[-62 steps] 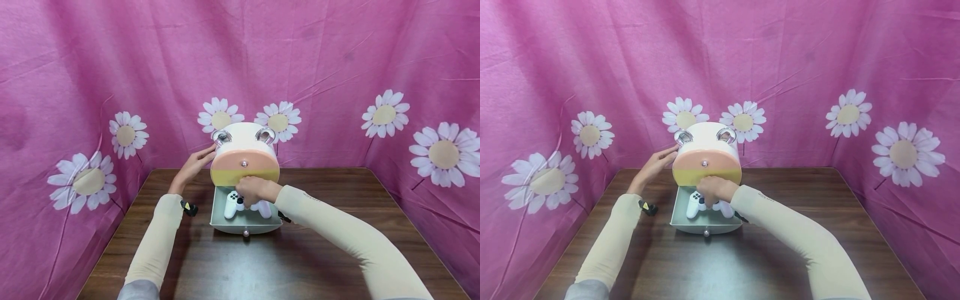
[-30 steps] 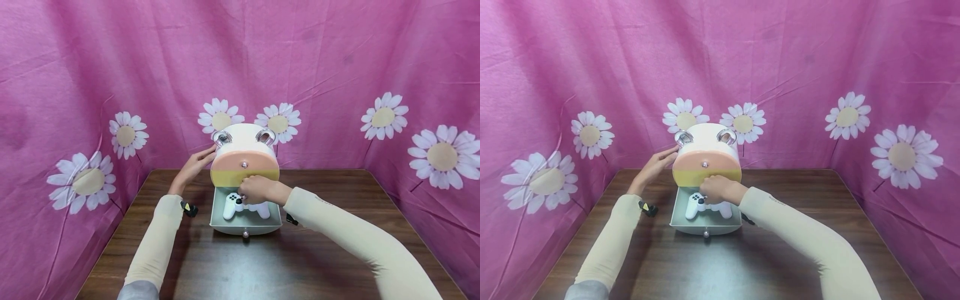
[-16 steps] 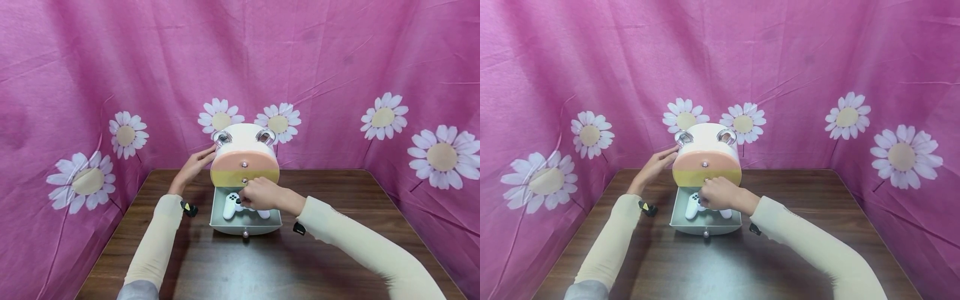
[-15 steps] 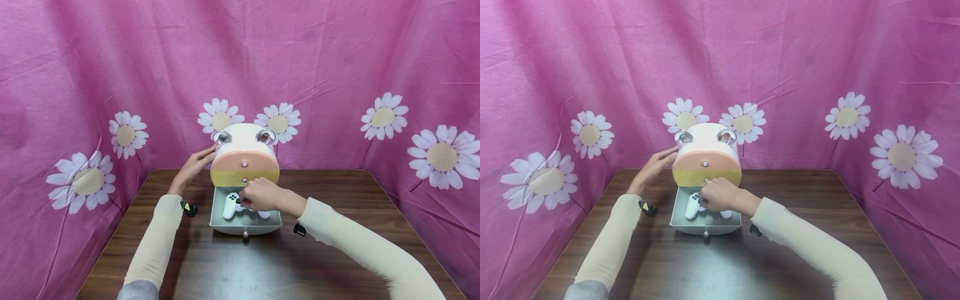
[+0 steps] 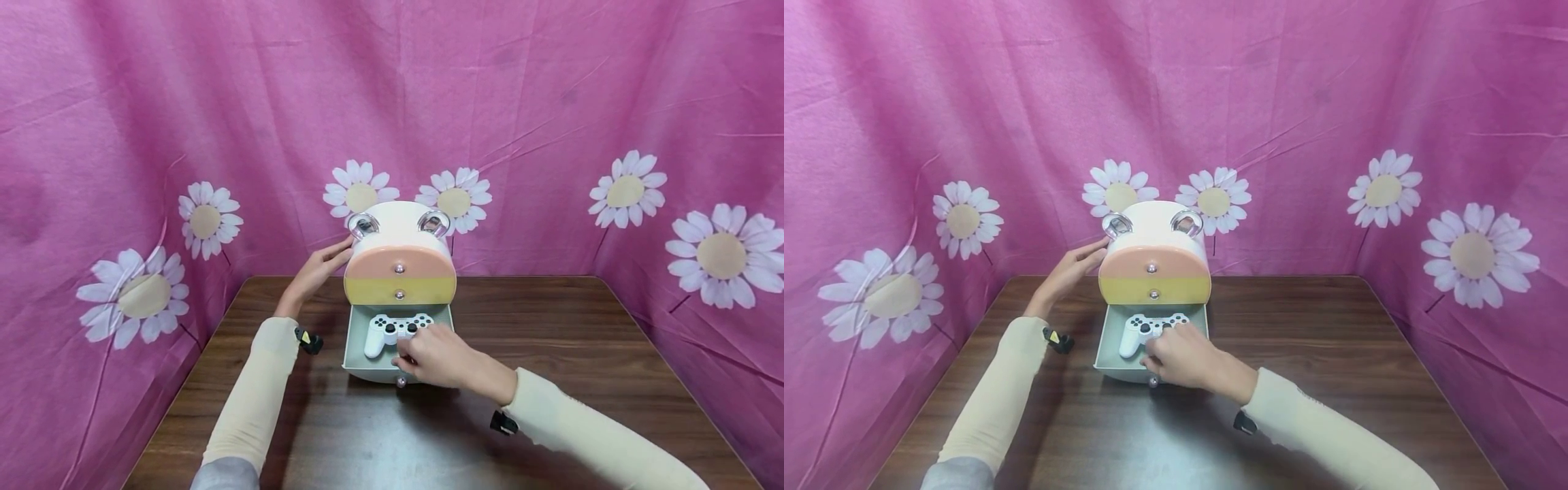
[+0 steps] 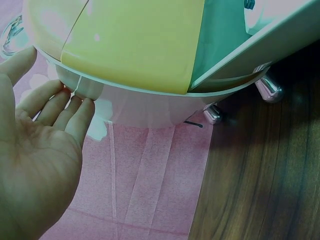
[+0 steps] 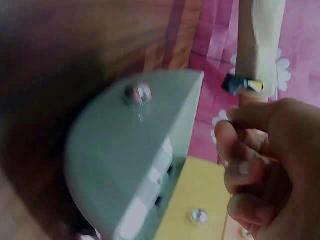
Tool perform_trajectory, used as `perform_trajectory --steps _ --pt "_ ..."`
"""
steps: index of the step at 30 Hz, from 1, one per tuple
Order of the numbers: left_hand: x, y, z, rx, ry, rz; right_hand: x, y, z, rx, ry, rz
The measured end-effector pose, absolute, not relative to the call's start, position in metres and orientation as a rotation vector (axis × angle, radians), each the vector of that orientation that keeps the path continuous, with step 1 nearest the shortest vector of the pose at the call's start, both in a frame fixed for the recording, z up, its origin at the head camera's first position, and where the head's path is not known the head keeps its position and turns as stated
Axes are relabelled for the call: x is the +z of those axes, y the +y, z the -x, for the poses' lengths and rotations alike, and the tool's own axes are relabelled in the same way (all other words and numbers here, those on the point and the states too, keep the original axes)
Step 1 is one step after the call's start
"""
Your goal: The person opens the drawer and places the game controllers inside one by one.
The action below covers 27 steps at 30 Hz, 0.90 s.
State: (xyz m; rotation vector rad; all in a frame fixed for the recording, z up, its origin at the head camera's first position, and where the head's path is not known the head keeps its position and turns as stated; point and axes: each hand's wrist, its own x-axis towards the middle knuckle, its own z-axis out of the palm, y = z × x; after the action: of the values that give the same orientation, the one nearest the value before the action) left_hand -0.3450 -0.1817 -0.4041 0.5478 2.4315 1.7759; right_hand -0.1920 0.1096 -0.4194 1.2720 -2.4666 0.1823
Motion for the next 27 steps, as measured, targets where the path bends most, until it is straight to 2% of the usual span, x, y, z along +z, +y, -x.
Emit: perform_trajectory --steps 13,27 --pt "-0.404 -0.181 0.344 1.781 2.419 -0.545 -0.480 0.105 0.153 0.198 -2.513 -0.945" --pt "-0.405 -0.181 0.345 1.774 2.431 -0.543 -0.507 0.092 0.149 0.185 -2.552 -0.673"
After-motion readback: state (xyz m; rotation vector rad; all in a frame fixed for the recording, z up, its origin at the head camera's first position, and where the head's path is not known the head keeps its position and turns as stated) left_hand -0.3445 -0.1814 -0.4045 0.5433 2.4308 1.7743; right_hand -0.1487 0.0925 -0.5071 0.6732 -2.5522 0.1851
